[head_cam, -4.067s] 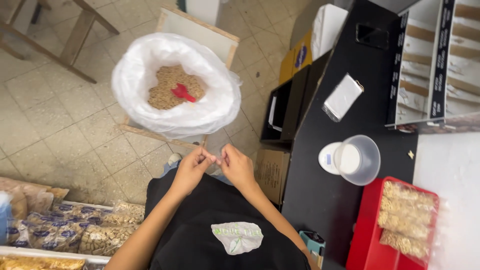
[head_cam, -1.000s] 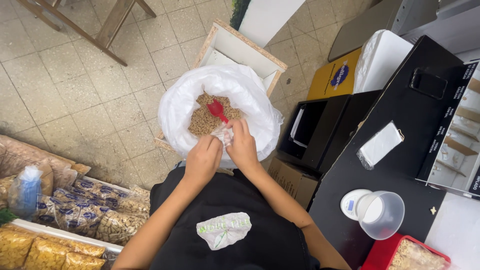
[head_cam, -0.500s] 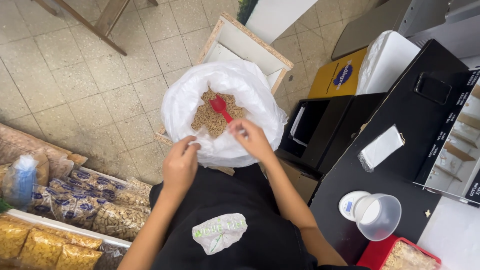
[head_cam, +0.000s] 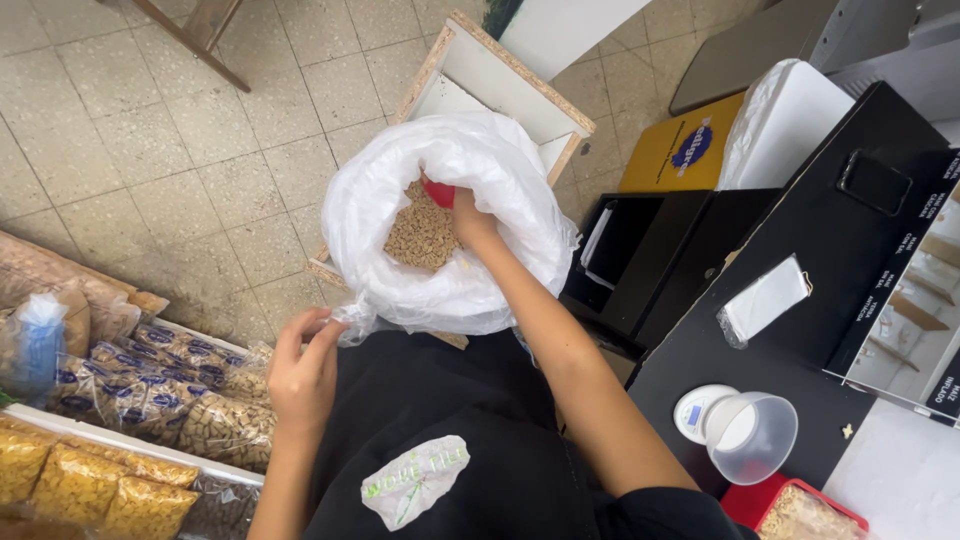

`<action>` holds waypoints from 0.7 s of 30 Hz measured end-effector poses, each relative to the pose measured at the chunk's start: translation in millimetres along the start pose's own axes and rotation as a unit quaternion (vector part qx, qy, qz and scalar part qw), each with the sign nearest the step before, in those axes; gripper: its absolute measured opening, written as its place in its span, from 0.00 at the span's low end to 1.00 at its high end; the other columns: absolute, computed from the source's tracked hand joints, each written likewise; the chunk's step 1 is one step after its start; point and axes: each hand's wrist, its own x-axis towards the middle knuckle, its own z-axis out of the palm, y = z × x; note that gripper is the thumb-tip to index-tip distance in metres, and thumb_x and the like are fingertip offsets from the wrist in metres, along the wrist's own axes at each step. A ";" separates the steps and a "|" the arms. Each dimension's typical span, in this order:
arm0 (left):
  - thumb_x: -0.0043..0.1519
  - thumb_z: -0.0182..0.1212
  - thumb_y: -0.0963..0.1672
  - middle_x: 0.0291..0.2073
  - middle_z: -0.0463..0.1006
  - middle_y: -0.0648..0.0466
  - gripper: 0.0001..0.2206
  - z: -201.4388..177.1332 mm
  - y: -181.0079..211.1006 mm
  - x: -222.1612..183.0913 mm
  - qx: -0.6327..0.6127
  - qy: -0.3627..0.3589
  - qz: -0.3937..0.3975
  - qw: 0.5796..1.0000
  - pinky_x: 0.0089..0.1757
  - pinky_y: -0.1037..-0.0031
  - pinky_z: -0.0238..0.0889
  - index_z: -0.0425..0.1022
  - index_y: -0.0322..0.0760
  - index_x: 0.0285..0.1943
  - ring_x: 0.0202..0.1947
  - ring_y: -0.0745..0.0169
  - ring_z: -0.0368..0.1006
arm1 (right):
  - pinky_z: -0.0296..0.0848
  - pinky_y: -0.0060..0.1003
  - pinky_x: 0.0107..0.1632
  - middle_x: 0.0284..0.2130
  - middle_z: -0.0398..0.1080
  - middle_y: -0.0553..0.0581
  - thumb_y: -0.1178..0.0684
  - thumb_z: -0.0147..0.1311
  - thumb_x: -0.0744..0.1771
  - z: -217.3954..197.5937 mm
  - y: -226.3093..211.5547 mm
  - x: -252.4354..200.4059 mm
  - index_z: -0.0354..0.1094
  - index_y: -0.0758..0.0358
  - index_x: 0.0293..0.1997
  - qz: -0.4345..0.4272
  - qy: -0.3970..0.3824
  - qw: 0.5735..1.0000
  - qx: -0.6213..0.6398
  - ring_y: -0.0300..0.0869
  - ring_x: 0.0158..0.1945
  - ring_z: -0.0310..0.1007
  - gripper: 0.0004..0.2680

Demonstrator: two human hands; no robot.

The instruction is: The person scoops granular food from a large sack into small clear plastic bags using a red scoop, weighs each bag on a digital scale, and places the filled bags into a red tray. The process is repeated multiple times throughout the clip.

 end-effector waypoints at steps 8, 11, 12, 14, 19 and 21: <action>0.65 0.63 0.35 0.45 0.79 0.46 0.05 -14.4 8.0 3.9 -0.013 -0.033 0.014 0.999 0.42 0.67 0.72 0.81 0.34 0.45 0.40 0.52 0.77 | 0.68 0.61 0.55 0.62 0.64 0.71 0.64 0.42 0.66 -19.8 -43.5 9.5 0.45 0.60 0.71 -0.060 -0.164 0.985 -0.011 0.65 0.60 0.69 0.23; 0.67 0.60 0.33 0.48 0.76 0.42 0.07 -18.1 9.1 0.0 -0.028 -0.068 0.019 0.997 0.48 0.64 0.72 0.79 0.28 0.50 0.44 0.48 0.76 | 0.71 0.53 0.50 0.67 0.60 0.63 0.58 0.39 0.67 6.5 -28.9 9.8 0.45 0.47 0.71 -0.127 -0.182 0.975 -0.018 0.62 0.60 0.68 0.22; 0.66 0.59 0.33 0.49 0.76 0.42 0.07 -18.8 8.4 -0.7 -0.026 -0.068 0.019 0.997 0.49 0.64 0.71 0.78 0.28 0.50 0.44 0.48 0.76 | 0.72 0.51 0.51 0.65 0.63 0.60 0.49 0.44 0.69 10.0 -26.5 8.4 0.63 0.48 0.63 -0.193 -0.190 0.959 -0.086 0.60 0.61 0.67 0.15; 0.67 0.59 0.33 0.49 0.76 0.42 0.08 -19.6 8.8 1.3 -0.023 -0.077 0.021 0.997 0.48 0.64 0.71 0.79 0.29 0.50 0.43 0.49 0.77 | 0.67 0.48 0.57 0.70 0.56 0.56 0.51 0.40 0.70 -14.0 -34.4 -2.4 0.58 0.39 0.68 -0.190 -0.238 0.949 -0.083 0.60 0.66 0.61 0.17; 0.61 0.67 0.37 0.45 0.82 0.51 0.06 -9.6 4.6 -0.7 0.004 -0.027 0.021 0.999 0.38 0.67 0.72 0.85 0.39 0.43 0.38 0.55 0.79 | 0.76 0.57 0.52 0.53 0.73 0.59 0.62 0.44 0.68 -25.7 -25.0 -10.3 0.69 0.44 0.61 -0.326 -0.215 0.899 -0.199 0.57 0.55 0.75 0.17; 0.62 0.67 0.37 0.45 0.82 0.52 0.07 -9.4 3.6 -1.8 0.003 -0.026 0.021 0.999 0.39 0.68 0.73 0.85 0.40 0.44 0.38 0.56 0.79 | 0.76 0.61 0.41 0.43 0.76 0.54 0.60 0.48 0.65 -0.6 -16.1 -0.9 0.76 0.38 0.51 -0.308 -0.212 0.872 -0.315 0.54 0.44 0.78 0.16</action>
